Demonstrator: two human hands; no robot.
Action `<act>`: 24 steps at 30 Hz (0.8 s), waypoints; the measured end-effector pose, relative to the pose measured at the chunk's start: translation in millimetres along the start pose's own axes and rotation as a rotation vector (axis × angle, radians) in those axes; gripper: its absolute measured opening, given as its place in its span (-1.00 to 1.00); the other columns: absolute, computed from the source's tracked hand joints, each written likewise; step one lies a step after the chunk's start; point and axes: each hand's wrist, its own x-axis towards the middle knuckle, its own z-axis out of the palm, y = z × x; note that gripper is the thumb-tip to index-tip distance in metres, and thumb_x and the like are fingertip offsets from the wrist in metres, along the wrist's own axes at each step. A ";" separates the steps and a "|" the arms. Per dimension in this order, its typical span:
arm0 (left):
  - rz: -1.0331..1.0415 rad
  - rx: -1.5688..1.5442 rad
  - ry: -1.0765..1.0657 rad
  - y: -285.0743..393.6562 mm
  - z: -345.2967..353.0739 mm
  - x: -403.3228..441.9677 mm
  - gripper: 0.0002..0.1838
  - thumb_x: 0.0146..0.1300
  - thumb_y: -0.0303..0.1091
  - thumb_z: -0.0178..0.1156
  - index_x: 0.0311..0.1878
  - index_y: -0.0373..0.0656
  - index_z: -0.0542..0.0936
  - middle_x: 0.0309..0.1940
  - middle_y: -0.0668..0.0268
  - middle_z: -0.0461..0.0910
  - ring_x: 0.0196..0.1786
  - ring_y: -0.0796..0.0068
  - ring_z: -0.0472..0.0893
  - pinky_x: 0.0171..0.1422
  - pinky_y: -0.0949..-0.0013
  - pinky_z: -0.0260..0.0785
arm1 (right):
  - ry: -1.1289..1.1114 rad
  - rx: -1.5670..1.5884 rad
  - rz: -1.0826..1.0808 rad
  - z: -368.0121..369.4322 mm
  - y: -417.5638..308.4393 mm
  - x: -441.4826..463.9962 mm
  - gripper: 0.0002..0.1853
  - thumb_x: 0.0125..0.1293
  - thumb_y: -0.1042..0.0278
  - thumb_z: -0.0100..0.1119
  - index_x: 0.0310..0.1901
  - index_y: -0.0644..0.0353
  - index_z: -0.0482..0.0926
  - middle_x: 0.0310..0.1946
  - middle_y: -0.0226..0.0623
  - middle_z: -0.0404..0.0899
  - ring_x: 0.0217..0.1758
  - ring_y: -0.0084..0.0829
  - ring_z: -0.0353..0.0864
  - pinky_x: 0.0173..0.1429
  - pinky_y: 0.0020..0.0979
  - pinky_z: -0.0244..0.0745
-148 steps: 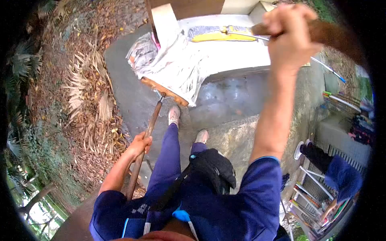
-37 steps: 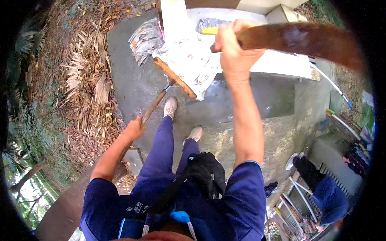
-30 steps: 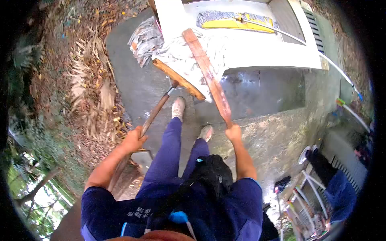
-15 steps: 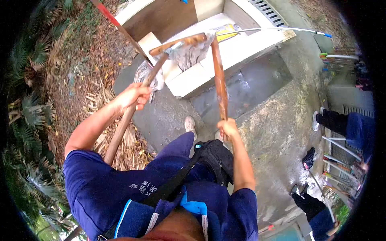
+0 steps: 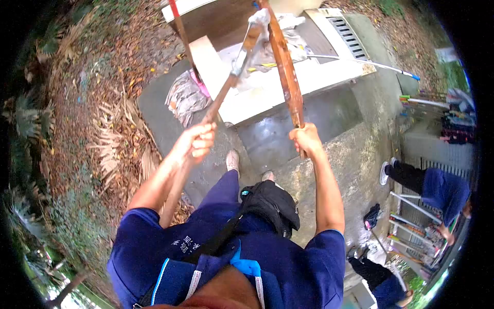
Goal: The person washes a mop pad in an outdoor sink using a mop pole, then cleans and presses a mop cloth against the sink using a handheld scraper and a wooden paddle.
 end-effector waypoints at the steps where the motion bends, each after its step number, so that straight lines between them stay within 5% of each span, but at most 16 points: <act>1: -0.019 -0.073 0.034 -15.8 -10.8 -8.1 -0.81 0.23 -0.30 0.06 -0.15 -0.14 0.37 -0.61 0.58 0.20 -0.74 0.86 0.12 -0.83 0.71 -0.09 | -0.005 -0.022 0.011 11.6 5.5 -3.1 -0.92 -0.10 0.54 0.07 -0.64 0.22 0.39 -0.79 -0.40 0.34 -0.79 -0.59 0.30 -0.75 -0.47 0.20; 6: -0.083 -0.758 -0.049 -111.6 -78.8 -49.6 -0.78 0.27 -0.31 0.03 -0.14 -0.26 0.35 -0.64 0.57 0.18 -0.74 0.88 0.16 -0.79 0.76 -0.03 | -0.209 -0.081 0.179 83.4 104.8 15.9 -0.90 -0.12 0.50 0.13 -0.63 0.23 0.39 -0.80 -0.41 0.33 -0.79 -0.56 0.31 -0.73 -0.44 0.22; 9: -0.136 -0.666 0.108 -134.4 -154.3 -36.2 -0.76 0.30 -0.25 0.00 -0.13 -0.24 0.35 -0.63 0.54 0.21 -0.70 0.84 0.21 -0.74 0.72 0.06 | -0.299 -0.174 0.249 108.8 141.1 16.7 -0.88 -0.15 0.47 0.18 -0.61 0.24 0.42 -0.79 -0.41 0.35 -0.78 -0.54 0.34 -0.70 -0.44 0.26; 11: -0.184 0.062 0.467 -144.4 -206.5 -32.5 -0.69 0.32 -0.14 -0.03 -0.11 -0.21 0.37 -0.61 0.51 0.26 -0.67 0.75 0.25 -0.66 0.62 0.18 | -0.353 -0.263 0.246 96.5 140.3 15.6 -0.87 -0.17 0.45 0.20 -0.60 0.25 0.43 -0.79 -0.41 0.36 -0.77 -0.53 0.35 -0.68 -0.44 0.28; 13: -0.282 0.880 0.612 -140.8 -249.7 -32.2 -0.61 0.29 -0.11 0.00 -0.03 -0.26 0.35 -0.53 0.25 0.49 -0.52 0.38 0.51 -0.43 0.30 0.42 | -0.304 -0.360 0.023 61.6 111.8 0.3 -0.83 -0.17 0.40 0.24 -0.56 0.26 0.46 -0.76 -0.40 0.39 -0.76 -0.52 0.37 -0.65 -0.46 0.29; 15: -0.103 1.716 0.659 -138.4 -272.0 -43.8 -0.59 0.24 -0.10 0.04 -0.02 -0.25 0.35 -0.34 -0.03 0.56 -0.23 0.01 0.58 -0.15 0.10 0.43 | -0.166 -0.408 -0.236 17.6 54.1 -16.8 -0.80 -0.12 0.34 0.25 -0.56 0.25 0.45 -0.74 -0.41 0.40 -0.74 -0.56 0.36 -0.65 -0.47 0.27; 17: -0.189 1.736 0.727 -128.0 -245.2 -56.3 -0.60 0.23 -0.12 0.04 -0.03 -0.24 0.36 -0.29 -0.10 0.54 -0.15 -0.05 0.54 -0.07 0.08 0.39 | 0.016 -0.360 -0.358 -21.1 -18.5 -40.2 -0.73 -0.06 0.25 0.27 -0.59 0.23 0.41 -0.72 -0.42 0.38 -0.71 -0.64 0.33 -0.66 -0.50 0.24; 18: -0.275 1.780 0.772 -122.4 -237.0 -57.8 -0.62 0.21 -0.14 0.05 -0.04 -0.22 0.37 -0.24 -0.16 0.52 -0.08 -0.12 0.50 0.00 0.06 0.35 | 0.086 -0.222 -0.594 -36.9 -35.3 -37.8 -0.73 -0.05 0.24 0.28 -0.58 0.21 0.42 -0.73 -0.43 0.38 -0.74 -0.66 0.30 -0.67 -0.55 0.20; 21: -0.185 1.798 0.724 -138.9 -249.3 -48.0 -0.67 0.18 -0.24 0.05 -0.05 -0.21 0.38 -0.25 -0.15 0.53 -0.09 -0.09 0.51 -0.01 0.05 0.36 | 0.129 0.166 -0.968 -28.9 -114.9 -42.9 -0.80 0.13 0.34 0.11 -0.56 0.20 0.39 -0.78 -0.46 0.28 -0.76 -0.65 0.23 -0.66 -0.56 0.12; 24: -0.290 1.774 0.817 -139.4 -246.3 -35.7 -0.67 0.09 -0.40 0.08 -0.04 -0.23 0.37 -0.28 -0.13 0.53 -0.14 -0.11 0.52 -0.02 0.05 0.37 | -0.187 0.622 -1.385 9.4 -165.2 15.3 -0.76 0.17 0.55 -0.01 -0.63 0.21 0.29 -0.78 -0.42 0.26 -0.74 -0.62 0.25 -0.58 -0.51 0.24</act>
